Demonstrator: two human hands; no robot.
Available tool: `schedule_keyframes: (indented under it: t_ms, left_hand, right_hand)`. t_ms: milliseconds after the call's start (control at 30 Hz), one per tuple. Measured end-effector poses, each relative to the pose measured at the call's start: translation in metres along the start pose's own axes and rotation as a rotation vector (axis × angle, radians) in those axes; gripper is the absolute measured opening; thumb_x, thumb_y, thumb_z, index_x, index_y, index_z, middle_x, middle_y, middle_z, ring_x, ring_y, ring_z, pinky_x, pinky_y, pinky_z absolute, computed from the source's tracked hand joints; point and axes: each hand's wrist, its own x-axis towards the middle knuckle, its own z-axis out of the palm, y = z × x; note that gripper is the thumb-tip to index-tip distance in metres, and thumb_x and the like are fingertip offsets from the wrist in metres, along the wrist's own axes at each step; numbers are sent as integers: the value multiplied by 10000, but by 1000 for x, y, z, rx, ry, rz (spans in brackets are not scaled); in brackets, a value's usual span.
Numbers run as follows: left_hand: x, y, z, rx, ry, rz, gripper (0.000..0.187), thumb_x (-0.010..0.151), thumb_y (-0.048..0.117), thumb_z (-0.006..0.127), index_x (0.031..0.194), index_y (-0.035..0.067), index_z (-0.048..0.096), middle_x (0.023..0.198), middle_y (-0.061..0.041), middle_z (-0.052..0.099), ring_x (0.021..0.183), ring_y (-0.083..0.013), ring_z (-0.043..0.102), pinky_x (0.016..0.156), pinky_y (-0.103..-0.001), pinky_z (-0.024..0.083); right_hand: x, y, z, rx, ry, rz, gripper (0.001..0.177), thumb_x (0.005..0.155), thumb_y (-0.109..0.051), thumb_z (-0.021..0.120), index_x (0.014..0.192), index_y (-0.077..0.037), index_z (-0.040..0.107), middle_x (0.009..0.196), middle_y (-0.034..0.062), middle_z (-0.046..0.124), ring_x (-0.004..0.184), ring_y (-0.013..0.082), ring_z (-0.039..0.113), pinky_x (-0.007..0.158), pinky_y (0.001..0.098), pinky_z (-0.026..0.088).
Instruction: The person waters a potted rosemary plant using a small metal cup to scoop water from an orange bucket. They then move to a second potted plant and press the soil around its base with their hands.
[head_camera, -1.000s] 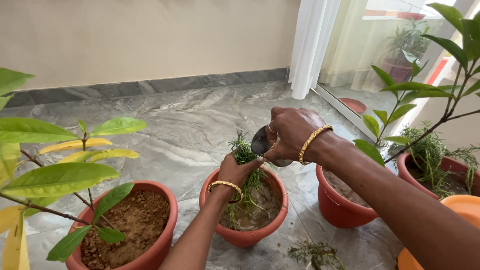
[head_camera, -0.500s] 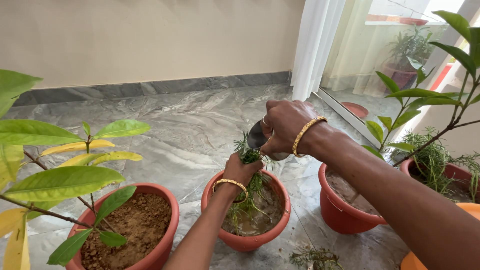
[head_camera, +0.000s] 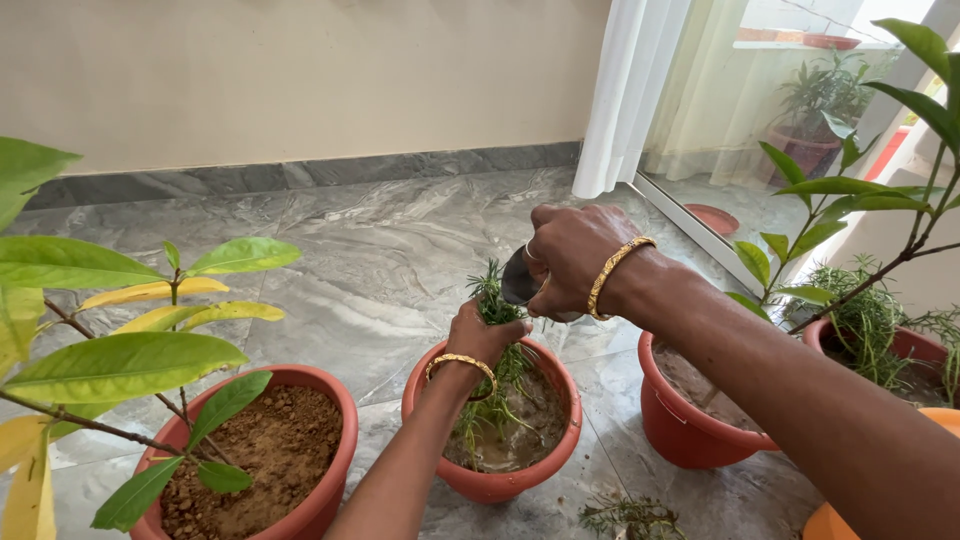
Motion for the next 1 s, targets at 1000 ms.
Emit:
schedule_keyframes:
  t_ms: [1000]
  left_hand:
    - [-1, 16, -9, 448, -79, -96, 511, 683, 303, 918, 1055, 25, 705, 1029, -193, 750, 972, -328, 737, 857, -431, 568]
  right_hand:
    - [2, -9, -10, -41, 4, 12, 289, 641, -405, 857, 773, -155, 795, 982, 23, 639, 814, 274, 681, 720, 441, 539]
